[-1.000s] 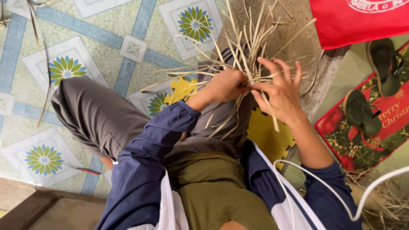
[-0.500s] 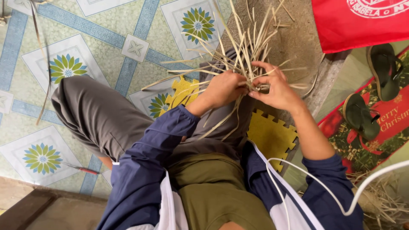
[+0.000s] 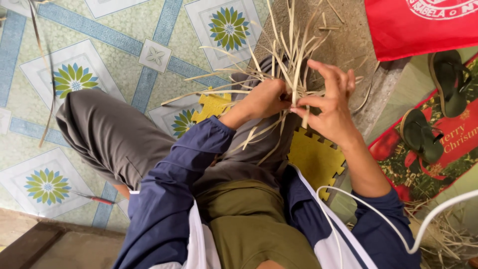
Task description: The person weaves thin strips of dried plant material by hand, aligning them to create a basket or mat base.
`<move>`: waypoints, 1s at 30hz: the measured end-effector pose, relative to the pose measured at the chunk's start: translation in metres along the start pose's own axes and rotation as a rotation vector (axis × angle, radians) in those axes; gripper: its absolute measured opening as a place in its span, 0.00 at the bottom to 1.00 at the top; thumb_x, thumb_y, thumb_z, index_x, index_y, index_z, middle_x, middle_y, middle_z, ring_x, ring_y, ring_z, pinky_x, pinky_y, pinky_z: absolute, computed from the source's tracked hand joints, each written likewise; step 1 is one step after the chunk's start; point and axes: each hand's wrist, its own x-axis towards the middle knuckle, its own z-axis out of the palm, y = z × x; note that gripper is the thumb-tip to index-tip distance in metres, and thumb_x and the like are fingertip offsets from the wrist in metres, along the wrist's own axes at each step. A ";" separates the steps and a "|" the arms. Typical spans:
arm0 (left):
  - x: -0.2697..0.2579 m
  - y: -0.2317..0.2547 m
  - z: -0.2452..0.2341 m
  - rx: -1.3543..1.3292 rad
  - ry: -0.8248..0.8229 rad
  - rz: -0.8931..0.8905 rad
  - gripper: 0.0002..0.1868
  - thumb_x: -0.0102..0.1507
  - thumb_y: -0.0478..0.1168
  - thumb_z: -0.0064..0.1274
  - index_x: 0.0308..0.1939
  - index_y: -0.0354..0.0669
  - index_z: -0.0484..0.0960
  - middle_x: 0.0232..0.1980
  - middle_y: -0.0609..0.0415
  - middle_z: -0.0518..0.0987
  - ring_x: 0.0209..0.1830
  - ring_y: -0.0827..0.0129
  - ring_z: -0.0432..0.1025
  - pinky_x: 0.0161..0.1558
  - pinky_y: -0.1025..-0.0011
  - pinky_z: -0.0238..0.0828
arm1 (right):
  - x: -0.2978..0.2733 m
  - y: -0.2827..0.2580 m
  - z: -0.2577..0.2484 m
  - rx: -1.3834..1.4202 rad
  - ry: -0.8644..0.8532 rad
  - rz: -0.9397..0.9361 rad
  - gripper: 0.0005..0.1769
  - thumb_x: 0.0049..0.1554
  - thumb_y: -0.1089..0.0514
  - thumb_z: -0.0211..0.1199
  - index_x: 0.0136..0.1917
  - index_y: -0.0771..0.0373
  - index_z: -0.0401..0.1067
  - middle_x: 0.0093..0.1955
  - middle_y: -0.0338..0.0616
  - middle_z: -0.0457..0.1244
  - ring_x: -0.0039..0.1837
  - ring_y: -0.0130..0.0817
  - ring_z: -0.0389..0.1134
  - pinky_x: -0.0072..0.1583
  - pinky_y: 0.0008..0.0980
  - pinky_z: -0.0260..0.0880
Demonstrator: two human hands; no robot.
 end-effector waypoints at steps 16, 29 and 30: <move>-0.007 -0.001 0.011 -0.307 0.195 0.074 0.14 0.60 0.46 0.58 0.35 0.37 0.87 0.35 0.37 0.85 0.40 0.41 0.81 0.40 0.51 0.78 | 0.082 -0.052 -0.033 0.391 -0.369 -0.229 0.05 0.56 0.67 0.69 0.47 0.62 0.81 0.45 0.41 0.66 0.43 0.36 0.72 0.46 0.31 0.74; -0.025 -0.019 0.015 -0.561 0.239 0.225 0.25 0.52 0.43 0.74 0.47 0.31 0.85 0.49 0.37 0.83 0.54 0.46 0.76 0.57 0.57 0.72 | 0.095 -0.028 0.019 0.607 -0.351 -0.197 0.04 0.57 0.66 0.71 0.47 0.67 0.78 0.45 0.50 0.69 0.48 0.48 0.72 0.51 0.41 0.72; -0.026 -0.020 0.014 -0.590 0.247 0.244 0.27 0.51 0.42 0.76 0.48 0.31 0.84 0.50 0.37 0.83 0.55 0.47 0.76 0.59 0.57 0.71 | 0.094 -0.023 0.027 0.611 -0.358 -0.199 0.05 0.56 0.66 0.71 0.47 0.67 0.77 0.45 0.51 0.69 0.49 0.52 0.72 0.50 0.42 0.72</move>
